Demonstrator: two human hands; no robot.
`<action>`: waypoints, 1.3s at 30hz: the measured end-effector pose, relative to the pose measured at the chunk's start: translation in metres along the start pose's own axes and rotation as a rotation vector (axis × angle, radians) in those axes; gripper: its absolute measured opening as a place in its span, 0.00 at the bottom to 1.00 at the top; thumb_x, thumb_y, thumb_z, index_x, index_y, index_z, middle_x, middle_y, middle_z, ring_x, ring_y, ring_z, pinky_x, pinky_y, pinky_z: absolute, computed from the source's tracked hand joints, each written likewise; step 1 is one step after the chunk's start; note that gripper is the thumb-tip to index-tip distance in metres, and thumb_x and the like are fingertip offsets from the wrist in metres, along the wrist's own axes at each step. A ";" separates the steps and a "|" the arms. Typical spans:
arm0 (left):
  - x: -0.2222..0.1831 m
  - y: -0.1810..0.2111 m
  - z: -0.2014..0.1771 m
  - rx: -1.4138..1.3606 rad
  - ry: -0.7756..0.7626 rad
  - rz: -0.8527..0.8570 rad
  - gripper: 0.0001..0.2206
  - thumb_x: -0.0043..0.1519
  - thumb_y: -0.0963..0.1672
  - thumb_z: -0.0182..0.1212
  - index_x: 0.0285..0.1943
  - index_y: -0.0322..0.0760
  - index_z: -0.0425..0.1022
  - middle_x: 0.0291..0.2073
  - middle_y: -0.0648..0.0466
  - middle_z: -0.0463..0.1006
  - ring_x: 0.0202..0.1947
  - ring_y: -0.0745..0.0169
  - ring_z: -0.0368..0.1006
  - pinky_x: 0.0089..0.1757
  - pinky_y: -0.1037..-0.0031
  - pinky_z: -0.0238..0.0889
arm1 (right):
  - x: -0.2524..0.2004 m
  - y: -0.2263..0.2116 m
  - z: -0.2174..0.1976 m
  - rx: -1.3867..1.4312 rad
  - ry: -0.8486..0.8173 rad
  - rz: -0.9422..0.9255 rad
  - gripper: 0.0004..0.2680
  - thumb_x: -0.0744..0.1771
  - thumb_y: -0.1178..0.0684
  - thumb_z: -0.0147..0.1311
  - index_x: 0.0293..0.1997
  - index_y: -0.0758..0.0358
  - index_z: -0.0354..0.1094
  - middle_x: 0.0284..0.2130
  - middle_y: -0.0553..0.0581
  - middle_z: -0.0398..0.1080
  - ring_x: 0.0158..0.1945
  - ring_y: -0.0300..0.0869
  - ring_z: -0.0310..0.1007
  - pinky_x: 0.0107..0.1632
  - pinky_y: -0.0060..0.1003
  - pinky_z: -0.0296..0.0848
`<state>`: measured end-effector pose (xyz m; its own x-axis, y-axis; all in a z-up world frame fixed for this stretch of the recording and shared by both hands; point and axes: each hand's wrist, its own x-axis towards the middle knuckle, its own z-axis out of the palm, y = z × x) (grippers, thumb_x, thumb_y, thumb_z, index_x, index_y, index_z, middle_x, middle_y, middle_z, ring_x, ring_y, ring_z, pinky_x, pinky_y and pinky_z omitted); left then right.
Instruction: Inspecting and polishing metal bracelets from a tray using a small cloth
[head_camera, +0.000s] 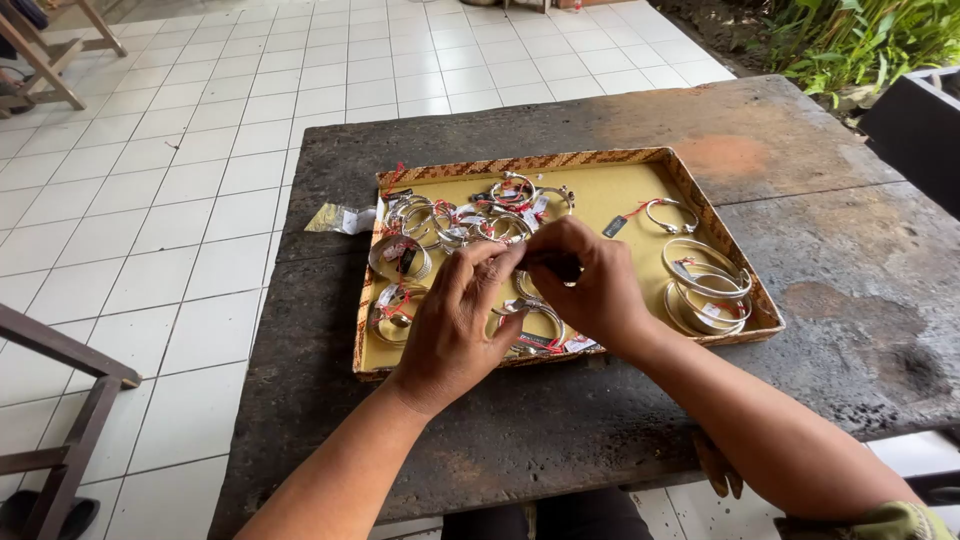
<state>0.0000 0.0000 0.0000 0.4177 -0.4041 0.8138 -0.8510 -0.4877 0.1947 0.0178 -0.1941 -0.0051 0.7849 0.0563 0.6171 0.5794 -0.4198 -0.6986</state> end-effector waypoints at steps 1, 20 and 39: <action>0.000 0.000 0.000 -0.007 -0.002 0.007 0.34 0.51 0.40 0.73 0.70 0.39 0.66 0.55 0.46 0.67 0.54 0.46 0.71 0.51 0.59 0.70 | 0.003 -0.002 -0.001 -0.005 0.008 0.002 0.09 0.62 0.62 0.66 0.42 0.55 0.77 0.27 0.52 0.77 0.27 0.37 0.76 0.29 0.28 0.72; -0.002 -0.011 -0.005 -0.140 -0.092 -0.186 0.23 0.60 0.46 0.65 0.65 0.41 0.71 0.54 0.45 0.72 0.51 0.44 0.71 0.49 0.57 0.66 | -0.019 0.022 -0.167 -0.970 -0.054 0.389 0.06 0.66 0.54 0.60 0.43 0.45 0.81 0.32 0.60 0.81 0.39 0.63 0.80 0.50 0.57 0.76; -0.010 -0.047 0.005 -0.672 0.548 -0.824 0.12 0.67 0.52 0.59 0.47 0.44 0.77 0.44 0.56 0.78 0.45 0.69 0.72 0.39 0.80 0.73 | 0.044 -0.014 -0.039 -0.662 -0.321 0.075 0.06 0.65 0.48 0.60 0.43 0.48 0.78 0.35 0.59 0.80 0.42 0.65 0.78 0.49 0.61 0.74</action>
<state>0.0379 0.0232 -0.0198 0.8632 0.3037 0.4032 -0.4553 0.1235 0.8817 0.0354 -0.2213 0.0457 0.9017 0.2252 0.3691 0.3472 -0.8858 -0.3079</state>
